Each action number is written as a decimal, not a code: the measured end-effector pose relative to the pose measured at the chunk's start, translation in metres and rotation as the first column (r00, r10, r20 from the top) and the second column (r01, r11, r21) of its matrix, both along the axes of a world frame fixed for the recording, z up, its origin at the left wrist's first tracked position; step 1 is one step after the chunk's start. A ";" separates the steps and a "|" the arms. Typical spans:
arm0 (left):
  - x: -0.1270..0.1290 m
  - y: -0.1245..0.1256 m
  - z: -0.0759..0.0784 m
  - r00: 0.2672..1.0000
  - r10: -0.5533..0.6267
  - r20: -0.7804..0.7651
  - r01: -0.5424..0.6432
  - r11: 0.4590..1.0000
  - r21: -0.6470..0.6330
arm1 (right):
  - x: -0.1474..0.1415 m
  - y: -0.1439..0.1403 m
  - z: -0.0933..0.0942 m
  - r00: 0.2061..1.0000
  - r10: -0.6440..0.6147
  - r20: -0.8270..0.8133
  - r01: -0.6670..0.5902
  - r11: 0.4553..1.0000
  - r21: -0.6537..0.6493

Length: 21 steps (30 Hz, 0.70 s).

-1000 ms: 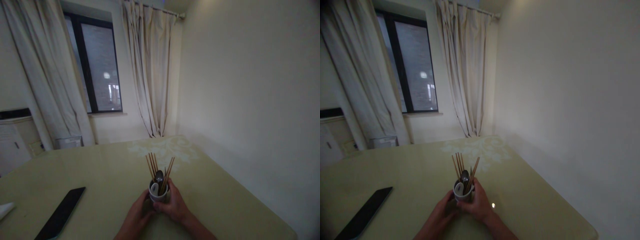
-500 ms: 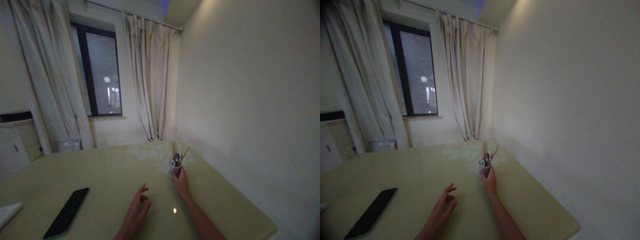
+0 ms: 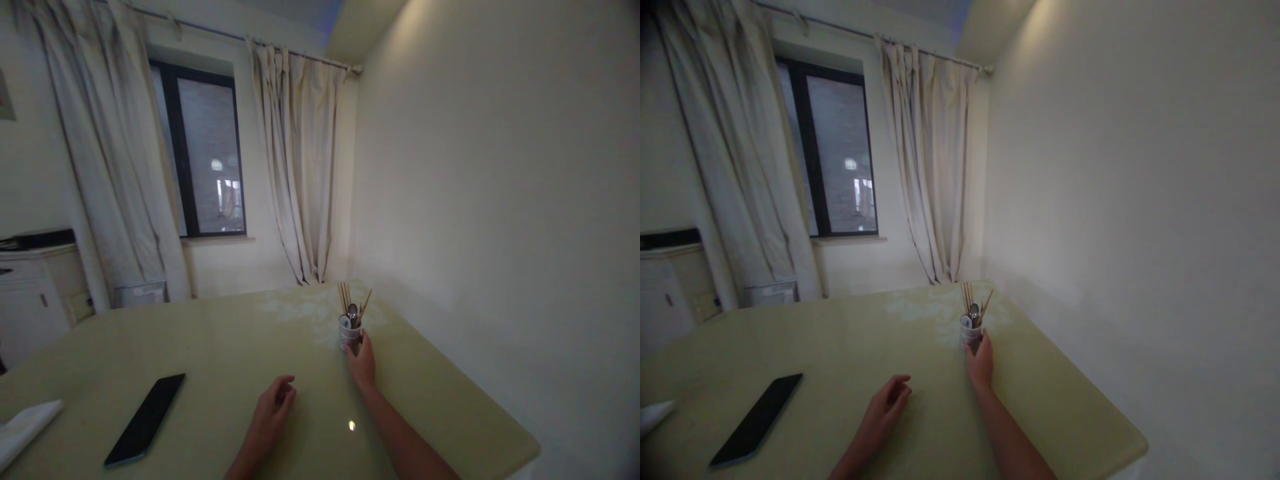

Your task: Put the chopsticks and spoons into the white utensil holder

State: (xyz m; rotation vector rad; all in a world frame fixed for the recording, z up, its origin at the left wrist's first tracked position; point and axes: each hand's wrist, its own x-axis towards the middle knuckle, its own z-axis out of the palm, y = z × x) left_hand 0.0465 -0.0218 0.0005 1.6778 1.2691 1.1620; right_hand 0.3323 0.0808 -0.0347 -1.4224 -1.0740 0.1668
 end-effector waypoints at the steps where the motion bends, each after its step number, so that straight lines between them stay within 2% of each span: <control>1: -0.001 -0.001 0.001 1.000 -0.006 -0.018 0.006 1.000 0.002 | 0.000 0.000 0.000 1.000 0.001 0.002 -0.001 1.000 -0.008; 11: -0.001 -0.005 0.001 0.986 -0.025 -0.164 0.025 1.000 -0.001 | -0.001 -0.005 0.006 0.999 -0.033 0.032 0.036 0.996 -0.078; 16: 0.006 -0.009 -0.006 0.945 -0.051 -0.323 0.064 0.997 0.030 | -0.001 -0.007 0.005 0.998 -0.046 0.048 0.050 0.994 -0.096; 21: 0.007 -0.008 -0.017 0.917 -0.089 -0.389 0.113 0.993 0.039 | 0.000 -0.009 0.003 0.997 -0.039 0.061 0.045 0.994 -0.103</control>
